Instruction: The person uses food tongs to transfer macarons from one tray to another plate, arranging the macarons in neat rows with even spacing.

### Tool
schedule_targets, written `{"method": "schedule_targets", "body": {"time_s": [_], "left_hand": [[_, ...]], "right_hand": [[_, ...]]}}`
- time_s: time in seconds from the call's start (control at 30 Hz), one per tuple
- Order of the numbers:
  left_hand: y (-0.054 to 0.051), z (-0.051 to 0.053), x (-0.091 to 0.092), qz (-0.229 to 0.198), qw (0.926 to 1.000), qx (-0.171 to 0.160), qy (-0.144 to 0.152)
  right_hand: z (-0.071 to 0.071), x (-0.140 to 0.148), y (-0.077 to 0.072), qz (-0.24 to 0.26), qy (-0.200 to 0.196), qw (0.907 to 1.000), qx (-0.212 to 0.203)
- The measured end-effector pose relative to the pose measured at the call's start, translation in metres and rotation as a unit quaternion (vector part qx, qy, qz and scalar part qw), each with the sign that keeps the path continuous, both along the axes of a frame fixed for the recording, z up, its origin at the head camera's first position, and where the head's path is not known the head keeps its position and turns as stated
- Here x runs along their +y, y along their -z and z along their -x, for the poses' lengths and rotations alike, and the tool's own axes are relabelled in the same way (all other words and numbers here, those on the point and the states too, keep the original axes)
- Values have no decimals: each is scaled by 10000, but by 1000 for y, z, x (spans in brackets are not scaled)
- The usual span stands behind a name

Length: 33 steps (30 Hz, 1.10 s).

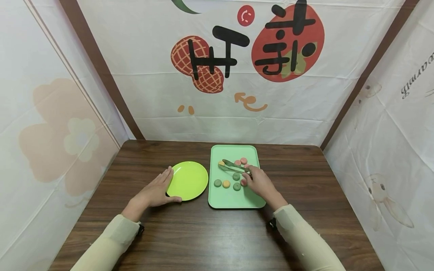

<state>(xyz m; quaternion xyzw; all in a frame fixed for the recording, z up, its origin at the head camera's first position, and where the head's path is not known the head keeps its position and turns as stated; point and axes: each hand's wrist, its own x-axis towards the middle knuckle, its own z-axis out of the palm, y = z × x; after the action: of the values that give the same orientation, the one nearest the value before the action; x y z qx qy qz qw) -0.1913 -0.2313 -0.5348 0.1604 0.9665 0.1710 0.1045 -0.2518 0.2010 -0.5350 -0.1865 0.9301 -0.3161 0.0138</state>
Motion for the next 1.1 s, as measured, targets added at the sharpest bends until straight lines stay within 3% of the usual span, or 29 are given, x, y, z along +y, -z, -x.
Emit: {"method": "schedule_targets", "body": {"time_s": [0.57,1.1], "left_hand": [[7,0,-1,17,10000,-21,-36],[4,1,-2,46,10000,-42,-46]], "right_hand": [[-3,1,-3,38,-62,9999,122],[-7,-9,-10,99,-225,9995,215]]}}
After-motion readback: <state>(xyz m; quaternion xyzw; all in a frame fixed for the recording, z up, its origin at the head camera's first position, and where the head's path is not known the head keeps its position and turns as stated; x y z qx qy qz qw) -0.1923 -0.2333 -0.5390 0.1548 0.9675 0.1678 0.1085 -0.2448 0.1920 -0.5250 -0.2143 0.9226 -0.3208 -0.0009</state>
